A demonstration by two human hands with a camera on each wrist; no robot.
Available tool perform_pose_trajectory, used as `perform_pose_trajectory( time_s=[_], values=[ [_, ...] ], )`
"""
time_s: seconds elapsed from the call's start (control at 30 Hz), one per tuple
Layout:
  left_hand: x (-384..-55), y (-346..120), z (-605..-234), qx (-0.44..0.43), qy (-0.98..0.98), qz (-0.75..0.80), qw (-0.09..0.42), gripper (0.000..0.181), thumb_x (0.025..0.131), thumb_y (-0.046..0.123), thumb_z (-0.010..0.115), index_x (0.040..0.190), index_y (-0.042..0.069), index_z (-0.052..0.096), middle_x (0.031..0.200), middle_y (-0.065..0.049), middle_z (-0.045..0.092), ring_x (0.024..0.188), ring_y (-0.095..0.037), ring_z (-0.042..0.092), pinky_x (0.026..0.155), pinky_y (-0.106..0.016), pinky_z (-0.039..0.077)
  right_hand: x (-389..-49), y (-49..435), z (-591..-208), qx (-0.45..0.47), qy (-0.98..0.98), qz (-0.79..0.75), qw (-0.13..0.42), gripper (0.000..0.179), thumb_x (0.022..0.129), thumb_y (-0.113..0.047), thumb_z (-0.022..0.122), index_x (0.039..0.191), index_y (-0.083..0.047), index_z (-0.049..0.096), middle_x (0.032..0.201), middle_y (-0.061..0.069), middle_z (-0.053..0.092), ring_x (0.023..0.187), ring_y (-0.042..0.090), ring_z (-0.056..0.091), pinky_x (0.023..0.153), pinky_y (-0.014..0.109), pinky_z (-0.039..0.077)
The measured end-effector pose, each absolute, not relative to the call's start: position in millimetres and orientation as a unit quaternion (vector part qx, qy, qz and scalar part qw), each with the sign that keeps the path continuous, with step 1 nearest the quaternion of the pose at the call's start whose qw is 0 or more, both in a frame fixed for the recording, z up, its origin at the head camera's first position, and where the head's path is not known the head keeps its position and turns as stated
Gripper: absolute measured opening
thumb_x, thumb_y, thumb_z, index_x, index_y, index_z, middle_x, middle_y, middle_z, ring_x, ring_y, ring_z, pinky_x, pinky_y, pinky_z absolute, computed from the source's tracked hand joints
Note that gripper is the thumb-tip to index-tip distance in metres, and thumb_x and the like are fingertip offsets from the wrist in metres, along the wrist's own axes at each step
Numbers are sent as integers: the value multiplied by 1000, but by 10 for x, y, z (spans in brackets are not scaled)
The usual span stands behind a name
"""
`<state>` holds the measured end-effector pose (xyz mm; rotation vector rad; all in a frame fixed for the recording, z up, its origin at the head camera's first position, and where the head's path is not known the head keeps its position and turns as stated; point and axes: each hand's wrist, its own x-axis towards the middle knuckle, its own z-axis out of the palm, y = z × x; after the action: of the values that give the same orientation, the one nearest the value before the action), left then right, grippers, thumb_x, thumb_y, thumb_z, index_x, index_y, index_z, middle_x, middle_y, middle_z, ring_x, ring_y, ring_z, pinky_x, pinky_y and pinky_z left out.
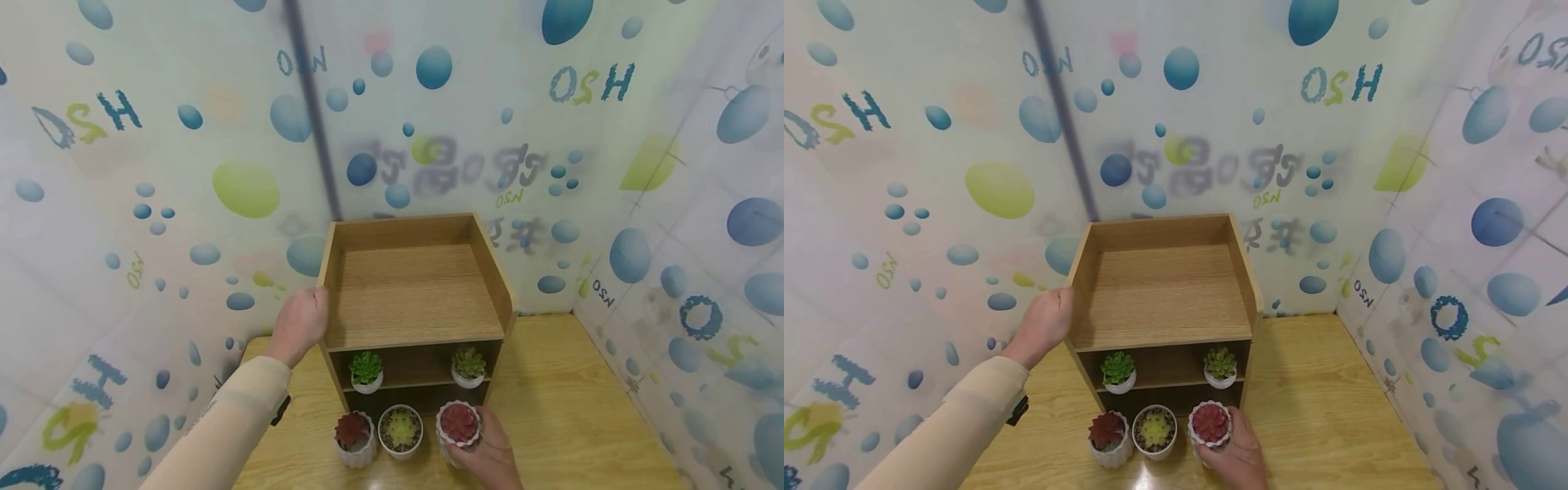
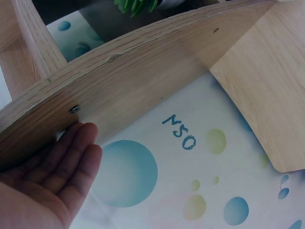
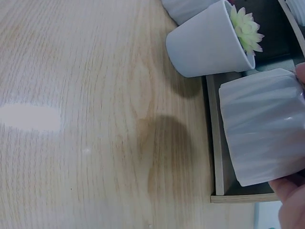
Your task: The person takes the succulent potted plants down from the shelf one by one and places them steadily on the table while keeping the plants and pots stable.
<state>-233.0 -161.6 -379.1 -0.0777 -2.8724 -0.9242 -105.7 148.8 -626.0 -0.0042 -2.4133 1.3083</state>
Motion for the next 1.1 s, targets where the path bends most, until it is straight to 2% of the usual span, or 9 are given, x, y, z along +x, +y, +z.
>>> perform_pose_trajectory(
  time_s=[0.23, 0.63, 0.87, 1.1],
  values=[
    [-2323, -1609, -3785, -28, -950, -305, 65, 57, 109, 30, 20, 61, 10, 44, 59, -8, 43, 52, -23, 39, 57, -36, 40, -1077, 1465, -6333, -37, -849, 505, 150, 72, 59, -24, 101, 116, -3, 63, 109, 4, 66, 100, 14, 60, 90, 35, 53],
    [-2316, -1617, -3778, -25, -949, -309, 66, 57, 110, 30, 20, 62, 10, 44, 59, -7, 43, 52, -23, 39, 57, -35, 39, -1098, 1431, -6478, -20, -854, 488, 180, 67, 61, -25, 99, 113, -3, 63, 106, 5, 66, 97, 15, 61, 87, 36, 54],
    [-2319, -1620, -3775, -26, -948, -310, 62, 57, 109, 30, 19, 61, 11, 42, 59, -7, 42, 53, -22, 37, 57, -36, 39, -1113, 1425, -6554, -28, -846, 502, 178, 67, 60, -25, 100, 115, -6, 65, 108, 2, 66, 99, 11, 60, 88, 34, 53],
    [-2318, -1619, -3769, -23, -949, -308, 60, 57, 109, 30, 19, 62, 11, 43, 61, -8, 43, 53, -23, 38, 58, -36, 39, -1104, 1414, -6651, -19, -825, 537, 174, 63, 63, -21, 99, 115, -8, 65, 106, -2, 65, 99, 7, 58, 90, 25, 47]
  ],
)
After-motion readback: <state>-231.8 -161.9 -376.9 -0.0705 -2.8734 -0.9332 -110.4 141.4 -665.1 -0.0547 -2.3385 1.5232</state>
